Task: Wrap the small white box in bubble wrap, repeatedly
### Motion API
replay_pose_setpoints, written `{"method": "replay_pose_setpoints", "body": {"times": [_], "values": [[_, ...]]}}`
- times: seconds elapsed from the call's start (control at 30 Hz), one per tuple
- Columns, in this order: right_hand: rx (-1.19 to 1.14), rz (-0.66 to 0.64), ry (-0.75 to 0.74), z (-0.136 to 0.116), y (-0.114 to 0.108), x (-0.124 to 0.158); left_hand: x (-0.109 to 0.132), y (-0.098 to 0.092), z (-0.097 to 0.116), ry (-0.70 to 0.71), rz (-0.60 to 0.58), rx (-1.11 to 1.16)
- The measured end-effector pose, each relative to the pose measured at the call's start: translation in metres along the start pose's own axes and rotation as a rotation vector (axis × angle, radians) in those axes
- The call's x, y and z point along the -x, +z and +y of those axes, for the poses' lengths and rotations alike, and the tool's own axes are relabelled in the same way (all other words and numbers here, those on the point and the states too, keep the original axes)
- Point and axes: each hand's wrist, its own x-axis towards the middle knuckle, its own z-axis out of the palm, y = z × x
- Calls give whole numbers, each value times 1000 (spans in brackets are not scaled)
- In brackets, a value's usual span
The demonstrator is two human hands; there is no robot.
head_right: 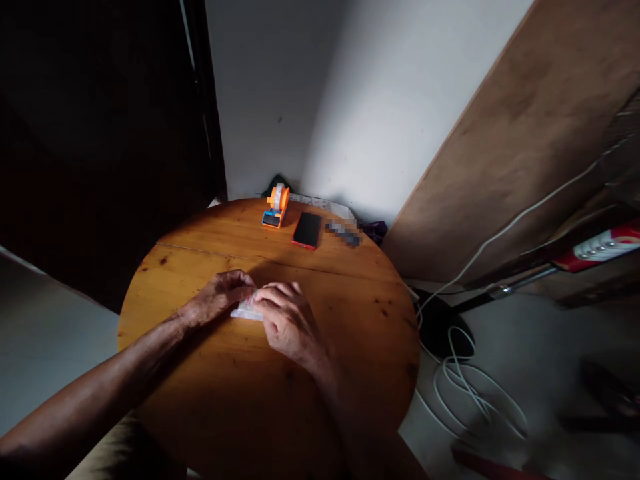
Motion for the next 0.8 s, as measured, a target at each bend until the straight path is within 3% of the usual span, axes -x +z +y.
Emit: {"method": "replay_pose_setpoints", "body": {"times": [0.37, 0.67, 0.8], "values": [[5, -40, 27, -3, -5, 0, 1, -4, 2, 33, -33, -53], [-97, 123, 127, -1, -12, -1, 0, -4, -4, 24, -47, -26], [-75, 80, 110, 0, -9, 1, 0, -5, -3, 24, -50, -38]]}}
